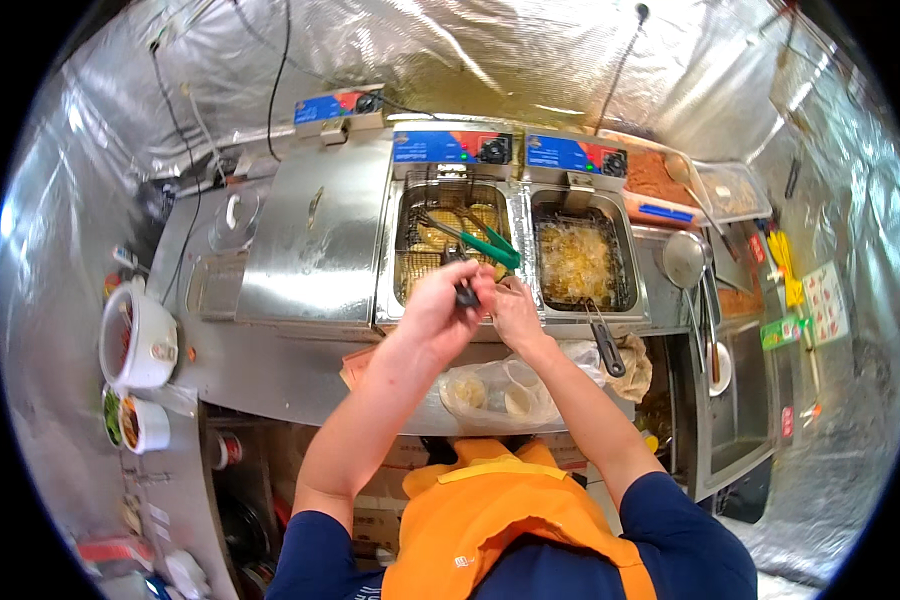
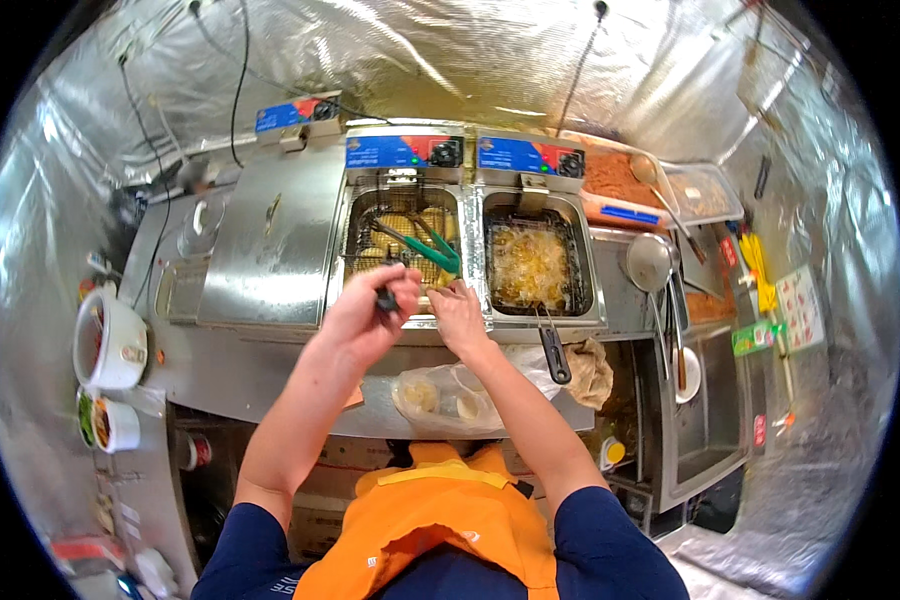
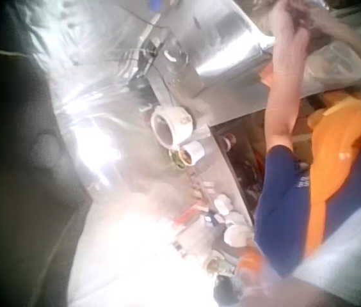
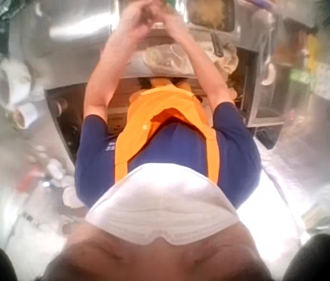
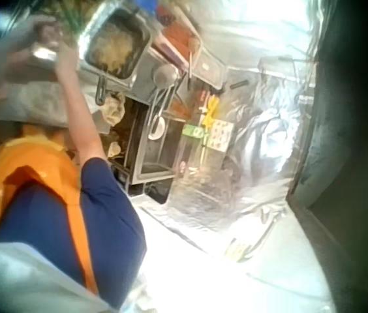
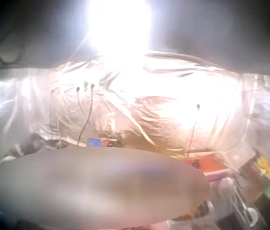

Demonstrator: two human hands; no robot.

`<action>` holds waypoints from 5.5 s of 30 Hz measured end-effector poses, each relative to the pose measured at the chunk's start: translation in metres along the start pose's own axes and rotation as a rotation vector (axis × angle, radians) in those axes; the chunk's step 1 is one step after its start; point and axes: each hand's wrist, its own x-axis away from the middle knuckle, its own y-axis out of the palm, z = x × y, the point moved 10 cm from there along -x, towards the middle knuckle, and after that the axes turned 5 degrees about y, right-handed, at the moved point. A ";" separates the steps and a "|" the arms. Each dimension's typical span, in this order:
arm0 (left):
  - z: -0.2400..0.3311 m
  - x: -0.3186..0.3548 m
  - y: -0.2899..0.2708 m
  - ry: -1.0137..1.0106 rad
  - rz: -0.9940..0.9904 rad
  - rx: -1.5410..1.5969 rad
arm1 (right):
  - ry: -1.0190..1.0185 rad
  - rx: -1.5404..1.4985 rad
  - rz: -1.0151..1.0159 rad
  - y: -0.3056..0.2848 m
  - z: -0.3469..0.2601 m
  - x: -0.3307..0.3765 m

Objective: The person prepares fried food by managing two deep fryer baskets, using tongs to move items between oil and a holding area, and transferring ingredients from a container into the hot oil with a ladle. The person also handles a round dough-like item by hand.

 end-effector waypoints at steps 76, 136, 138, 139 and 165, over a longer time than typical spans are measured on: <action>-0.020 0.059 0.012 1.099 0.041 -2.175 | 1.122 -1.545 -0.085 -0.100 0.115 0.212; -0.017 0.064 0.010 1.113 0.262 -2.064 | 0.504 -0.720 0.160 -0.231 0.226 0.057; -0.019 0.059 0.017 1.120 0.223 -2.066 | 0.486 -0.804 0.134 -0.173 0.244 0.056; -0.018 0.061 0.016 1.118 0.243 -2.064 | 0.462 -0.823 0.193 -0.166 0.249 0.058; -0.023 0.066 0.005 1.116 0.293 -2.077 | 0.332 -0.670 0.175 -0.190 0.193 0.022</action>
